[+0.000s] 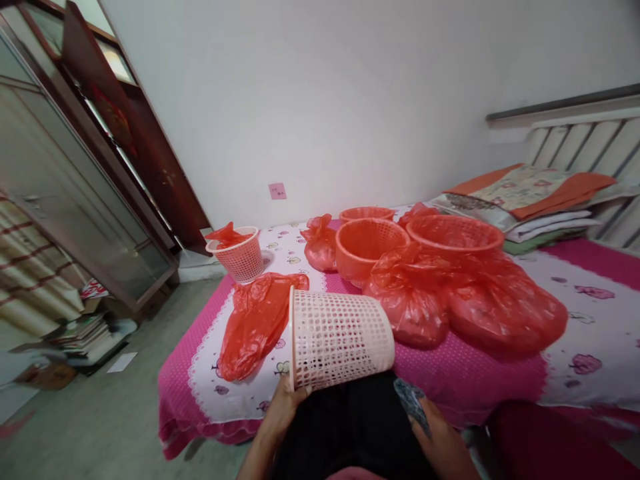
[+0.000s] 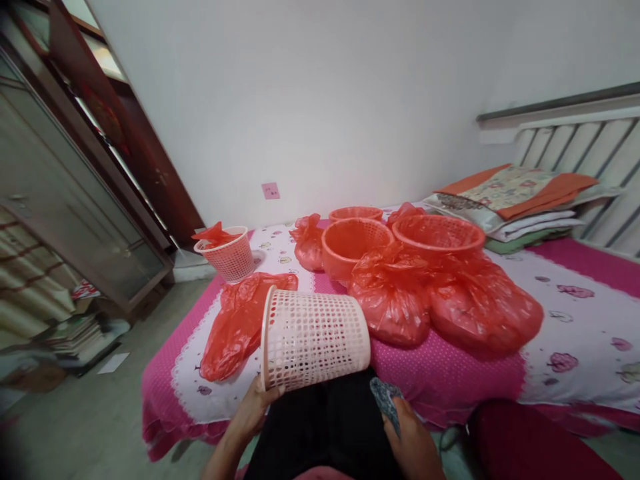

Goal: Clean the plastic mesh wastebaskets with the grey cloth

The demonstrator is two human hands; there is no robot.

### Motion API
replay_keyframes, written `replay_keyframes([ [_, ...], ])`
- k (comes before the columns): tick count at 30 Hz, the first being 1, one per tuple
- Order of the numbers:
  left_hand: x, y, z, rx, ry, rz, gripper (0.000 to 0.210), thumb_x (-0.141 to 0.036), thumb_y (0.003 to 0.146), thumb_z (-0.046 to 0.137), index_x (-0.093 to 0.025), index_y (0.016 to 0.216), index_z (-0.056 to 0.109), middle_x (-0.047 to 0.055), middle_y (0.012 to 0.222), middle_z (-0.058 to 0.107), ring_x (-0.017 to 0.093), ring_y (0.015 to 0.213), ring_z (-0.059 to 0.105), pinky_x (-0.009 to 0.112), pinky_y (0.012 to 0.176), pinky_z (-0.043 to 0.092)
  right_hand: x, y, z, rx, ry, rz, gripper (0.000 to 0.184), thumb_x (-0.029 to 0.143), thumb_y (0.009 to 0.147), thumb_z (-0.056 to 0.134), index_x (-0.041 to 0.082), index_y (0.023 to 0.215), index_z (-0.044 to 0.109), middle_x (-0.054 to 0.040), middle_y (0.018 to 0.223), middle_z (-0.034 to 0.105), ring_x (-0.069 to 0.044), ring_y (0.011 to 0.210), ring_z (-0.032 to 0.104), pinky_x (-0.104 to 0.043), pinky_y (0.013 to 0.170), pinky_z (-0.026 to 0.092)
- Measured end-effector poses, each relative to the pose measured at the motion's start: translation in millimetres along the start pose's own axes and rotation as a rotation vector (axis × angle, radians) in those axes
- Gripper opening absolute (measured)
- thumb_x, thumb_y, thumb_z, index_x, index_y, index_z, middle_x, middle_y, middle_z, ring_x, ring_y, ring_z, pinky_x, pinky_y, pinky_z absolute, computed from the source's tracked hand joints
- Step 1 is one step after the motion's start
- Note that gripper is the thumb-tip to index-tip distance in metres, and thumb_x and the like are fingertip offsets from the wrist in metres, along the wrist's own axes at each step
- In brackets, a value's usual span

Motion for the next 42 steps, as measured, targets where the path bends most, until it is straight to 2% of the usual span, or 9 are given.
replay_keyframes([
  [6,19.8,12.2,-5.2,-0.023,0.043,0.006,0.043,-0.040,0.075,0.075,-0.013,0.109,0.076,0.016,0.114,0.077,0.037,0.124,0.062,0.055,0.117,0.036,0.7,-0.8,-8.6,0.008,-0.065,0.029,0.035,0.043,0.087,0.040,0.023,0.101,0.066,-0.0114,0.101,0.075,-0.027,0.096,0.074,-0.038,0.083,0.058],
  [11,28.9,19.1,-12.1,-0.005,0.067,0.004,0.040,-0.036,0.075,0.075,-0.014,0.109,0.077,0.014,0.114,0.078,0.036,0.121,0.064,0.053,0.116,0.038,-1.1,-4.3,-8.5,-0.011,-0.009,0.008,0.030,0.041,0.086,0.043,0.025,0.097,0.065,-0.0087,0.094,0.075,-0.026,0.091,0.075,-0.036,0.081,0.058],
  [17,36.2,25.0,-18.9,0.008,0.084,-0.008,0.042,-0.036,0.073,0.076,-0.016,0.109,0.076,0.014,0.115,0.078,0.035,0.115,0.067,0.052,0.112,0.041,3.0,-3.9,-15.6,-0.041,0.097,0.011,0.036,0.045,0.082,0.046,0.023,0.099,0.069,-0.0118,0.103,0.077,-0.028,0.100,0.074,-0.040,0.087,0.058],
  [22,43.4,25.0,-21.0,0.005,0.103,-0.003,0.041,-0.039,0.073,0.078,-0.015,0.106,0.076,0.014,0.115,0.078,0.036,0.116,0.066,0.050,0.113,0.040,15.1,22.1,-48.5,-0.095,0.281,0.210,0.040,0.058,0.076,0.051,0.023,0.085,0.069,-0.0089,0.083,0.077,-0.030,0.081,0.074,-0.039,0.076,0.058],
  [27,43.1,23.6,-21.2,0.006,0.115,-0.007,0.040,-0.041,0.073,0.077,-0.014,0.103,0.076,0.014,0.115,0.078,0.036,0.116,0.066,0.051,0.113,0.040,47.9,66.1,-80.5,-0.238,0.525,0.442,0.056,0.064,0.068,0.062,0.017,0.098,0.070,-0.0106,0.088,0.079,-0.031,0.083,0.074,-0.038,0.073,0.057],
  [31,40.0,21.5,-19.8,0.013,0.122,-0.014,0.038,-0.039,0.072,0.077,-0.015,0.102,0.076,0.014,0.115,0.078,0.037,0.115,0.066,0.053,0.114,0.038,83.0,103.3,-84.0,-0.251,0.643,0.357,0.057,0.061,0.071,0.063,0.016,0.105,0.069,-0.0117,0.098,0.077,-0.030,0.089,0.072,-0.037,0.075,0.057],
  [35,38.9,19.5,-19.3,0.012,0.093,-0.015,0.042,-0.039,0.071,0.078,-0.014,0.105,0.076,0.017,0.113,0.077,0.039,0.116,0.066,0.056,0.113,0.037,114.0,130.7,-74.3,-0.227,0.585,0.210,0.054,0.057,0.078,0.058,0.013,0.108,0.069,-0.0126,0.097,0.076,-0.030,0.088,0.070,-0.040,0.078,0.056],
  [40,41.3,19.5,-21.0,0.008,0.089,-0.011,0.042,-0.035,0.072,0.076,-0.013,0.108,0.075,0.018,0.118,0.076,0.039,0.120,0.063,0.054,0.115,0.035,143.1,145.8,-59.2,-0.248,0.435,-0.060,0.046,0.044,0.083,0.054,0.014,0.115,0.068,-0.0142,0.117,0.071,-0.029,0.110,0.065,-0.045,0.100,0.049],
  [42,41.9,20.1,-21.7,0.017,0.099,0.001,0.042,-0.034,0.074,0.074,-0.013,0.110,0.075,0.017,0.123,0.075,0.038,0.124,0.061,0.054,0.116,0.034,151.2,149.6,-54.3,-0.235,0.398,-0.123,0.045,0.040,0.084,0.053,0.015,0.118,0.068,-0.0142,0.122,0.069,-0.029,0.116,0.062,-0.046,0.105,0.046],
])
Point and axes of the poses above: each hand's wrist, its own y-axis towards the middle knuckle, its own z-axis out of the palm, x = y × z, the point moved 2 cm from there along y, towards the middle knuckle
